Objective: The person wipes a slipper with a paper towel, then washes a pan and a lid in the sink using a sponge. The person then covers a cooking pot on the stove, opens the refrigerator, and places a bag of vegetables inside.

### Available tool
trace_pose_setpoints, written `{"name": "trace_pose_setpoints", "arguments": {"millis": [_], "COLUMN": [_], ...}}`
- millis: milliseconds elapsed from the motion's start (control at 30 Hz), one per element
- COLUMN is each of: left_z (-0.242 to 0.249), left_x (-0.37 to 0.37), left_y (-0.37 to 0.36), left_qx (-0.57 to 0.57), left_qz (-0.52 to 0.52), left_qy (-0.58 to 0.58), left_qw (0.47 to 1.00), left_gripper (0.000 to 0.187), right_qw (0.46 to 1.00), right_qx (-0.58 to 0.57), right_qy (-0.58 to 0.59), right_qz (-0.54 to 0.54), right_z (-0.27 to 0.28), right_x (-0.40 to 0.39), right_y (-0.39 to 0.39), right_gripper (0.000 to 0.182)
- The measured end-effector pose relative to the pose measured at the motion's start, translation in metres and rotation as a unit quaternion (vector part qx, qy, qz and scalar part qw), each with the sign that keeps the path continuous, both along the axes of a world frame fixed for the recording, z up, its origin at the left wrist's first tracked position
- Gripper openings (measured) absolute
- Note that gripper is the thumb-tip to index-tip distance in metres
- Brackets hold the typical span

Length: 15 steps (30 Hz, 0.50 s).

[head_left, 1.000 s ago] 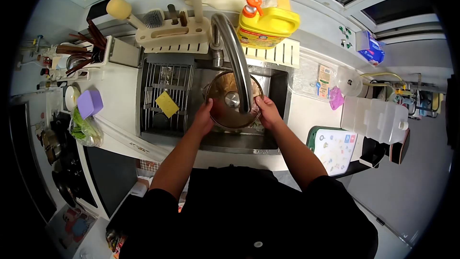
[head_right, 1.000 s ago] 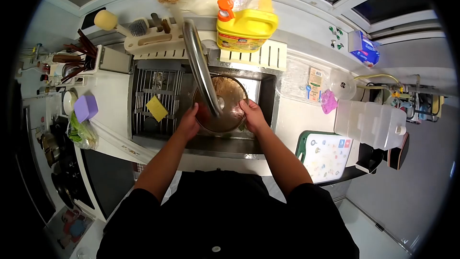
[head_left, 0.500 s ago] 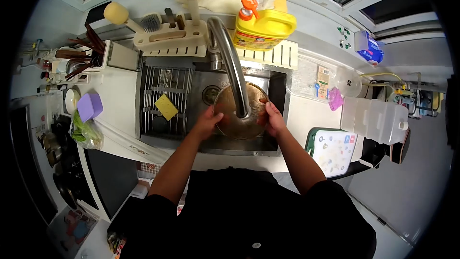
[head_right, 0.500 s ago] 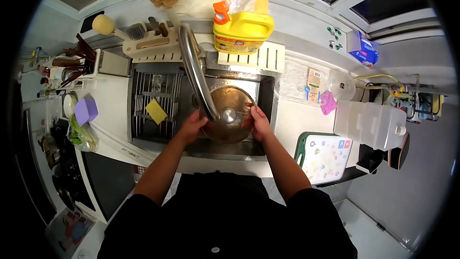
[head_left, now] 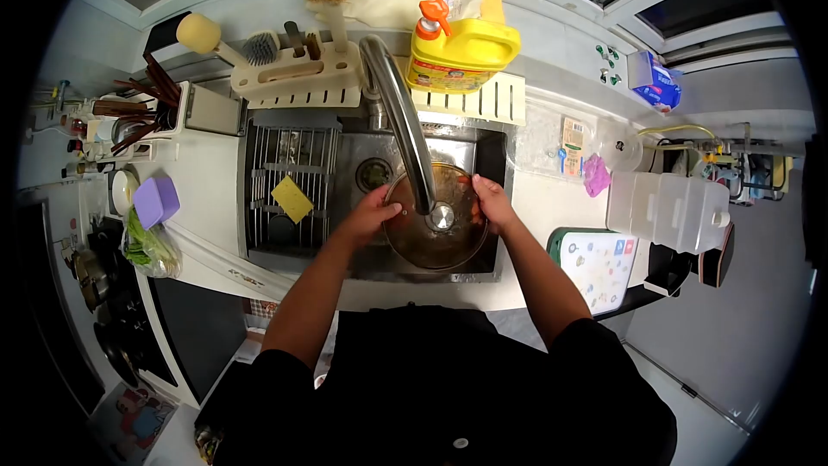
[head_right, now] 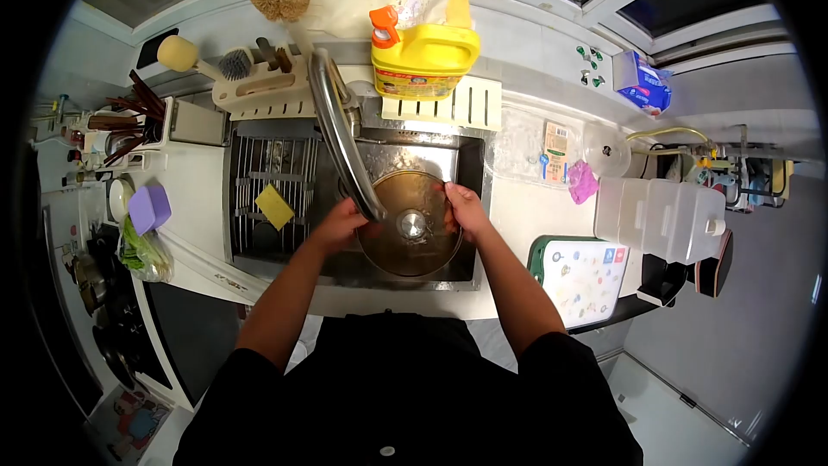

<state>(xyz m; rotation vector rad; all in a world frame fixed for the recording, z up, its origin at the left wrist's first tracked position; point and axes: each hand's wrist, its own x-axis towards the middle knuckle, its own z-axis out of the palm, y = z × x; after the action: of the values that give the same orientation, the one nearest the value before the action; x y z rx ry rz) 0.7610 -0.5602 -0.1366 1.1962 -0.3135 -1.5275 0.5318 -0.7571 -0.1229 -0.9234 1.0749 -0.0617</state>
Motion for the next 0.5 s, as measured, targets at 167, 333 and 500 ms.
{"name": "trace_pose_setpoints", "arguments": {"millis": [167,333,500], "left_z": [-0.007,0.029,0.036], "left_x": [0.021,0.021,0.016], "left_y": [-0.011,0.002,0.022], "left_qx": [0.17,0.17,0.099], "left_qz": [-0.043,0.04,0.071], "left_qy": [-0.001,0.063,0.012], "left_qw": [0.984,0.983,0.993], "left_gripper": [0.025,0.026,0.023], "right_qw": [0.996,0.973,0.92], "right_qx": [-0.032,-0.184,-0.334], "right_qy": [0.046,0.018,0.013], "right_qz": [0.073,0.137,0.204], "right_z": [-0.006,-0.085,-0.087], "right_x": [0.038,0.062,0.11], "right_y": [-0.003,0.006,0.033], "right_gripper": [0.039,0.042,0.049]}}
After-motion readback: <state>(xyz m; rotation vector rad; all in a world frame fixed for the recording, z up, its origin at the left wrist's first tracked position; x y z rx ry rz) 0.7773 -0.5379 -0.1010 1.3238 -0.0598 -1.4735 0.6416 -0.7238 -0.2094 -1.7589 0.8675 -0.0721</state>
